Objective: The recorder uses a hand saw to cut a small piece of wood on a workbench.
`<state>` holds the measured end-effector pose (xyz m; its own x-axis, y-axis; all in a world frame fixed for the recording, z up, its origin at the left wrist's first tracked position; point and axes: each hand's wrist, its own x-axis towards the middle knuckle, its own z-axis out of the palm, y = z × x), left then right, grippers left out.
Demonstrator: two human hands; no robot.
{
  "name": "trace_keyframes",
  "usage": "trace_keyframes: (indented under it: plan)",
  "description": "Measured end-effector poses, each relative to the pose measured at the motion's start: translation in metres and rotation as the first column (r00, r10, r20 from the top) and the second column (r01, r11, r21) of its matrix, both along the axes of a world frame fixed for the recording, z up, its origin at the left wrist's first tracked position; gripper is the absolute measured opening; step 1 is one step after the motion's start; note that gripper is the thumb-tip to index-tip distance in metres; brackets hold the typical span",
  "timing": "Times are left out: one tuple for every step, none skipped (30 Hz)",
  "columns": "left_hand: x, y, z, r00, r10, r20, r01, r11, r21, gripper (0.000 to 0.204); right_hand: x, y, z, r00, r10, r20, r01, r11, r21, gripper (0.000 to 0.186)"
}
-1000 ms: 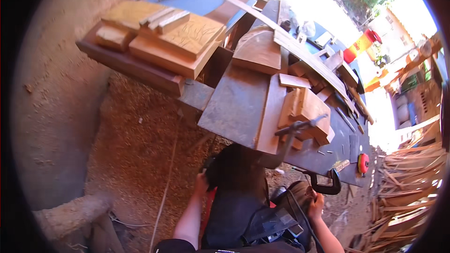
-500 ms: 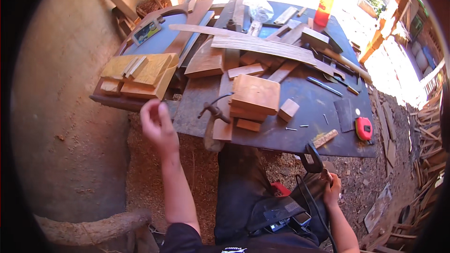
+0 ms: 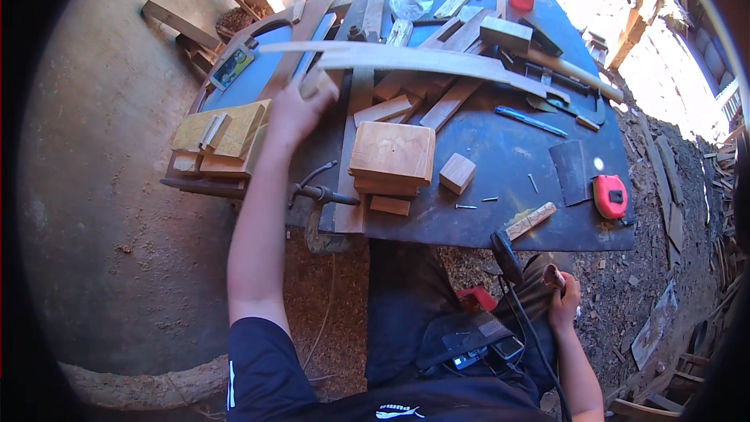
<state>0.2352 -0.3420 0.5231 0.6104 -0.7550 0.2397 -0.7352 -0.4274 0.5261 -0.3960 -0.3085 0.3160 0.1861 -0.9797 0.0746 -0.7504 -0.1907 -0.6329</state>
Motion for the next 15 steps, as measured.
trace_keyframes:
  plan:
    - [0.021,0.001,0.001,0.996,-0.014,-0.088,0.005,0.995,-0.104,0.080,0.002,0.000,0.001,1.000,0.013,0.003,-0.013,1.000,0.017,0.027]
    - [0.025,-0.005,0.008,0.995,-0.010,-0.096,0.002,0.996,-0.091,0.080,0.001,-0.001,0.001,1.000,0.012,0.001,-0.012,1.000,0.011,0.026]
    - [0.025,-0.009,0.028,0.992,-0.050,-0.117,0.051,0.999,0.003,0.076,0.000,-0.003,0.002,1.000,0.013,0.002,-0.013,1.000,0.004,0.025]
    - [0.026,-0.010,0.038,0.987,-0.084,-0.139,0.097,0.991,0.093,0.072,0.001,-0.004,0.003,0.999,0.008,0.045,-0.009,0.999,0.030,0.024]
    - [0.024,-0.010,0.035,0.987,-0.074,-0.141,0.088,0.991,0.101,0.072,0.000,-0.004,0.004,0.999,0.017,0.044,-0.018,0.999,0.038,0.024]
    - [0.021,-0.012,0.033,0.999,-0.045,-0.013,0.046,0.996,0.079,0.064,0.001,-0.004,0.004,0.999,0.013,0.043,-0.015,0.999,0.044,0.024]
    - [0.017,-0.013,0.033,0.993,-0.014,0.114,0.008,0.999,0.052,0.056,0.002,-0.004,0.003,0.999,0.008,0.042,-0.010,0.999,0.048,0.024]
    - [0.016,-0.012,0.035,0.993,-0.010,0.116,0.004,0.998,0.057,0.056,0.002,-0.005,0.002,0.999,0.012,0.043,-0.014,0.998,0.053,0.024]
    - [0.009,-0.012,0.044,0.999,-0.030,0.011,0.028,0.994,0.107,0.055,0.001,-0.004,0.001,0.999,0.007,0.034,-0.009,0.999,0.043,0.024]
    - [0.004,-0.013,0.048,0.995,-0.044,-0.094,0.058,0.986,0.153,0.054,0.001,-0.003,0.000,1.000,0.001,0.024,-0.002,0.999,0.032,0.024]
    - [0.005,-0.015,0.047,0.994,-0.050,-0.095,0.065,0.985,0.157,0.054,0.001,-0.004,0.001,1.000,-0.005,0.024,0.004,0.999,0.037,0.024]
    - [0.009,-0.012,0.047,0.988,-0.069,-0.139,0.091,0.983,0.159,0.055,0.002,-0.004,0.002,0.999,0.010,0.040,-0.011,0.999,0.032,0.024]
    - [0.015,-0.012,0.045,0.979,-0.090,-0.183,0.119,0.981,0.156,0.056,0.002,-0.005,0.003,0.998,0.023,0.055,-0.024,0.999,0.024,0.023]
    - [0.018,-0.007,0.039,0.979,-0.095,-0.180,0.124,0.980,0.158,0.056,0.001,-0.003,0.003,0.998,0.017,0.058,-0.019,0.999,0.026,0.023]
    - [0.022,0.000,0.028,0.989,-0.143,-0.022,0.145,0.974,0.173,0.058,0.000,-0.003,0.002,0.999,0.024,0.038,-0.025,0.999,0.028,0.024]
